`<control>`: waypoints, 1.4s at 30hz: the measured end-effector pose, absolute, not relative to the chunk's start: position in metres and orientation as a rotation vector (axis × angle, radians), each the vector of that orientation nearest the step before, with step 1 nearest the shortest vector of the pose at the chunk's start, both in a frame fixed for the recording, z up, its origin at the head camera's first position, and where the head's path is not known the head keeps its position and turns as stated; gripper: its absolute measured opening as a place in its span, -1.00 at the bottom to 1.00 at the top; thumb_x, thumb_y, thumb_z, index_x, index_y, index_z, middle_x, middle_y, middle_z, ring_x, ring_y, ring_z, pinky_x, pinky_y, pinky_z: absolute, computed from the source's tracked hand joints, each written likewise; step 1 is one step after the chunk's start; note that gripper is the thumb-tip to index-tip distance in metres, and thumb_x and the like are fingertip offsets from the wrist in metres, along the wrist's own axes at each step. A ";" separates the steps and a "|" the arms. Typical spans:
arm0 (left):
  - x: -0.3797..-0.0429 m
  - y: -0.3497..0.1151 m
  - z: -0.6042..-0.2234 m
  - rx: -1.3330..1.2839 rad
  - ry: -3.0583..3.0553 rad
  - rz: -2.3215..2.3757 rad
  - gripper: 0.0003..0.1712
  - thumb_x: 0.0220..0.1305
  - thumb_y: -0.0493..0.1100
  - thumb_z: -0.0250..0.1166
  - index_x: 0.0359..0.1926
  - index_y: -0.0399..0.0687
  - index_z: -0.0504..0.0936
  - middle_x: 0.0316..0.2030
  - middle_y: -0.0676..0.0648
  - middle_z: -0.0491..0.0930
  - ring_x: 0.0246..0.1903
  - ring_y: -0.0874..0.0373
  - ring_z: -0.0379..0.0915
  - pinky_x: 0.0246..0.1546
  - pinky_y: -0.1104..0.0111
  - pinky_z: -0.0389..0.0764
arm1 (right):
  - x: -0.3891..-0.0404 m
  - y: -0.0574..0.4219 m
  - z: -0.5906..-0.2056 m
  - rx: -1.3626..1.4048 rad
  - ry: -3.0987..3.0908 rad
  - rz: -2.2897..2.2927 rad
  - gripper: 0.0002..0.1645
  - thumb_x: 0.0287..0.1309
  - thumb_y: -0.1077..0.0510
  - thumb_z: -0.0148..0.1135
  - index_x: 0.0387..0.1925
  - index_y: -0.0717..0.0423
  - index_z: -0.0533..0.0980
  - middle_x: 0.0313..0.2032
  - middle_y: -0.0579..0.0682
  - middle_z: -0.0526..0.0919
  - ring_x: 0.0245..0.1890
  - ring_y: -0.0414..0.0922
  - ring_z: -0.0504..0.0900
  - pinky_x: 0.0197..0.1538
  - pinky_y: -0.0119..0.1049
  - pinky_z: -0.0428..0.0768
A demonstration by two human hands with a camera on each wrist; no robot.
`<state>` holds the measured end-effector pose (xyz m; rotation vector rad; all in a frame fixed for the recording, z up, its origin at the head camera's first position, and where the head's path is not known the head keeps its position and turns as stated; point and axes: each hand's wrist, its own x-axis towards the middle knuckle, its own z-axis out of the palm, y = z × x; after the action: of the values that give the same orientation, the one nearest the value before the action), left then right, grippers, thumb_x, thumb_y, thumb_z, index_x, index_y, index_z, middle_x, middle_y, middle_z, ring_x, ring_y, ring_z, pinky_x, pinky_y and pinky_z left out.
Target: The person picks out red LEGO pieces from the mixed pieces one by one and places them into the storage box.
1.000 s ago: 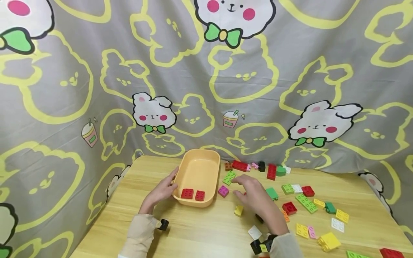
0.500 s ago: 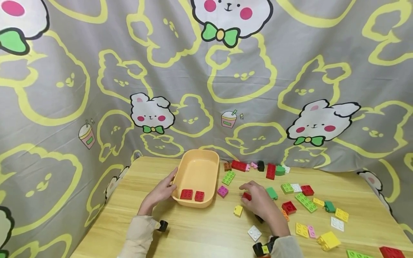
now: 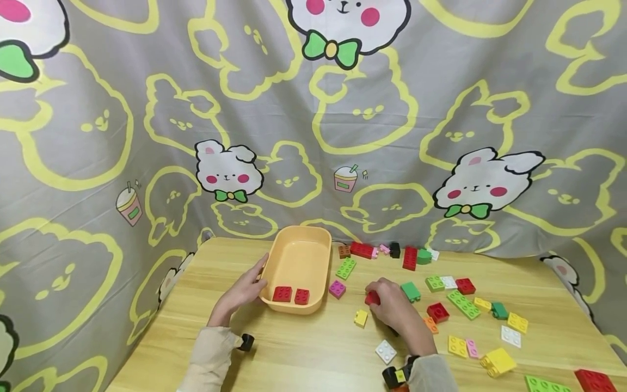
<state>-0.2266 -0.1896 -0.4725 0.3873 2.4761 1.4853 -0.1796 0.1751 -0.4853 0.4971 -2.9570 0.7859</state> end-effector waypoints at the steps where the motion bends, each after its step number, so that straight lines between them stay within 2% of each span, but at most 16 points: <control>1: -0.227 -0.189 -0.473 0.385 2.475 1.484 -0.22 0.40 -0.46 -0.09 0.54 -0.18 -0.20 0.32 -0.54 0.08 -0.18 -0.24 0.54 -0.49 0.06 0.71 | -0.180 0.176 -0.486 0.497 -2.957 0.784 -0.65 -0.08 0.36 0.46 -0.15 0.23 0.64 -0.26 0.05 0.60 -0.27 -0.08 0.54 -0.14 -0.07 0.65; 6: -0.227 -0.186 -0.473 0.380 2.477 1.485 -0.21 0.40 -0.46 -0.10 0.54 -0.18 -0.21 0.31 -0.54 0.10 -0.13 -0.26 0.52 -0.47 0.08 0.72 | -0.181 0.177 -0.486 0.488 -2.945 0.768 -0.66 -0.09 0.36 0.46 -0.17 0.22 0.65 -0.30 0.03 0.59 -0.33 -0.11 0.52 -0.19 -0.11 0.64; 11: -0.227 -0.185 -0.474 0.383 2.488 1.470 -0.21 0.38 -0.46 -0.10 0.53 -0.20 -0.21 0.29 -0.57 0.12 -0.20 -0.22 0.55 -0.50 0.09 0.72 | -0.181 0.178 -0.485 0.474 -2.962 0.770 -0.66 -0.08 0.35 0.46 -0.17 0.21 0.65 -0.32 0.01 0.59 -0.35 -0.12 0.50 -0.20 -0.13 0.64; 34: -0.225 -0.187 -0.472 0.350 2.481 1.491 -0.21 0.41 -0.45 -0.09 0.54 -0.14 -0.19 0.32 -0.51 0.11 -0.16 -0.22 0.54 -0.47 0.06 0.71 | -0.180 0.179 -0.479 0.512 -2.889 0.736 -0.63 -0.06 0.32 0.46 -0.12 0.27 0.64 -0.25 0.07 0.62 -0.25 -0.05 0.58 -0.12 -0.04 0.66; 38: -0.224 -0.183 -0.470 0.351 2.483 1.520 -0.22 0.39 -0.48 -0.10 0.53 -0.22 -0.19 0.32 -0.54 0.09 -0.12 -0.30 0.51 -0.43 -0.01 0.70 | -0.182 0.181 -0.478 0.506 -2.899 0.737 -0.62 -0.04 0.30 0.46 -0.11 0.27 0.64 -0.23 0.07 0.62 -0.24 -0.05 0.58 -0.11 -0.04 0.66; 42: -0.223 -0.184 -0.469 0.363 2.477 1.526 -0.22 0.39 -0.47 -0.09 0.53 -0.21 -0.19 0.32 -0.54 0.09 -0.13 -0.29 0.51 -0.44 0.01 0.70 | -0.181 0.181 -0.476 0.502 -2.911 0.741 -0.61 -0.03 0.29 0.46 -0.09 0.27 0.63 -0.22 0.06 0.62 -0.23 -0.06 0.58 -0.11 -0.04 0.66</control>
<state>-0.2235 -0.1840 -0.4694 0.3635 2.4767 1.5261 -0.1807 0.1805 -0.4762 0.5023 -2.9107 0.7411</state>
